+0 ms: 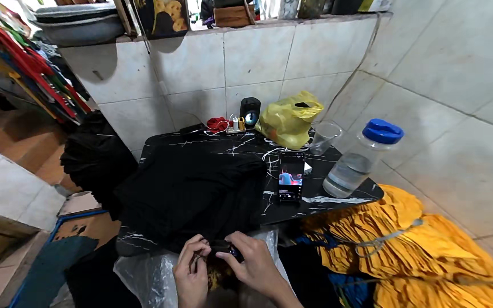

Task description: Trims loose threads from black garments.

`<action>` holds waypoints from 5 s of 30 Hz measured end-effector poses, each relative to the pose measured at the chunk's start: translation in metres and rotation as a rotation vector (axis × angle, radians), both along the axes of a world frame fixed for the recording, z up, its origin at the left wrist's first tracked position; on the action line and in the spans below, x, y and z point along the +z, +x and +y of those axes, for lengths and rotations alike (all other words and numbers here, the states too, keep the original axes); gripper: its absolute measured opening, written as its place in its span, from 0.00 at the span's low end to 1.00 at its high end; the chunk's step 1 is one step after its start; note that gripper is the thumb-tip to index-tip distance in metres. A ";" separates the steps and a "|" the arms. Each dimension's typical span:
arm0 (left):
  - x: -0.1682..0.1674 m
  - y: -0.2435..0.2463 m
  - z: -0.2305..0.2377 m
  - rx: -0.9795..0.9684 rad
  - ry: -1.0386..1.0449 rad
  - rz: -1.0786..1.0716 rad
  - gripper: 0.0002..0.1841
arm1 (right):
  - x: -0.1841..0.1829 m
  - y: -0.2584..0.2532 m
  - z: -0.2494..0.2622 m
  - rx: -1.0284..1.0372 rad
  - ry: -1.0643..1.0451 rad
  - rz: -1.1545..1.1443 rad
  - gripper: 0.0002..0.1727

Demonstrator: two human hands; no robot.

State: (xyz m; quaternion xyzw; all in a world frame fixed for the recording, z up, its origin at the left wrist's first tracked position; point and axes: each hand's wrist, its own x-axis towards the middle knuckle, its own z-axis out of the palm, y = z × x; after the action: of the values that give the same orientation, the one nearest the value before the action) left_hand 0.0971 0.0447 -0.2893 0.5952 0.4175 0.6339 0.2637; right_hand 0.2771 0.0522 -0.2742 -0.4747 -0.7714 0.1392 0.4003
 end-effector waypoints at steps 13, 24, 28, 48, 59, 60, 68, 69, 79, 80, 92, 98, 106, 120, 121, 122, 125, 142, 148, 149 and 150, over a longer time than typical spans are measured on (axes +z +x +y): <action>-0.004 -0.002 0.000 -0.030 0.016 0.048 0.10 | 0.001 -0.018 0.002 -0.132 0.085 -0.034 0.19; 0.001 -0.018 -0.013 -0.208 -0.147 0.348 0.08 | -0.008 -0.017 0.018 0.161 -0.494 0.830 0.08; -0.003 -0.039 -0.012 -0.413 -0.384 0.649 0.13 | -0.013 -0.015 0.016 0.166 -0.672 1.043 0.08; -0.015 -0.013 0.004 0.077 0.329 0.485 0.05 | 0.000 -0.016 0.002 0.163 -0.913 1.318 0.06; -0.010 -0.035 -0.011 -0.179 -0.135 0.439 0.11 | -0.002 -0.020 0.002 0.117 -0.684 1.071 0.07; -0.005 -0.035 -0.008 -0.106 -0.114 0.389 0.14 | -0.001 -0.020 0.000 0.113 -0.630 1.002 0.07; 0.010 -0.005 0.019 -0.084 -0.229 0.278 0.10 | 0.005 -0.025 -0.002 0.061 -0.407 0.696 0.10; 0.018 -0.006 0.028 -0.078 -0.203 0.218 0.08 | 0.004 -0.021 -0.001 0.032 -0.407 0.712 0.11; 0.027 -0.021 0.120 0.100 -0.070 0.727 0.42 | -0.016 -0.006 0.006 -0.161 -0.638 -0.019 0.30; 0.032 -0.019 0.121 0.113 -0.054 0.672 0.45 | -0.021 -0.007 0.004 -0.141 -0.624 0.031 0.25; -0.002 -0.036 0.161 0.113 -0.037 0.965 0.28 | -0.048 -0.027 -0.008 -0.076 -0.731 0.701 0.20; 0.009 -0.035 0.109 0.045 0.120 0.787 0.22 | -0.043 -0.024 -0.015 -0.068 -0.865 1.013 0.12; -0.021 -0.061 0.042 -0.293 -0.008 0.707 0.14 | -0.039 -0.016 -0.018 0.002 -0.785 0.867 0.12; -0.004 0.001 -0.007 -0.069 -0.128 0.025 0.07 | -0.024 -0.018 -0.022 -0.059 -0.541 0.577 0.15; -0.004 0.008 -0.009 -0.064 -0.155 -0.080 0.09 | -0.023 -0.019 -0.023 -0.066 -0.538 0.570 0.16; -0.002 0.013 -0.011 -0.056 -0.167 -0.161 0.14 | -0.025 -0.018 -0.024 -0.067 -0.533 0.566 0.16; 0.001 0.021 -0.013 -0.026 -0.155 -0.248 0.19 | -0.028 -0.018 -0.027 -0.041 -0.524 0.581 0.15; -0.007 0.023 -0.022 0.043 -0.131 -0.054 0.14 | -0.026 -0.018 -0.024 0.034 -0.520 0.591 0.19; -0.005 0.025 -0.018 0.029 -0.040 0.008 0.03 | -0.025 -0.018 -0.020 0.145 -0.540 0.683 0.19; -0.006 0.024 -0.019 0.002 -0.040 0.026 0.02 | -0.024 -0.018 -0.020 0.144 -0.553 0.703 0.22; -0.009 0.023 -0.020 -0.015 -0.029 0.054 0.02 | -0.022 -0.017 -0.019 0.142 -0.571 0.717 0.24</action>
State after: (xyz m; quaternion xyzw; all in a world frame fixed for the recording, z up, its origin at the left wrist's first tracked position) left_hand 0.1198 0.0250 -0.2979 0.6115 0.4293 0.6093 0.2656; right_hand 0.2597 0.0332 -0.2962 -0.4336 -0.5457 0.5285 0.4847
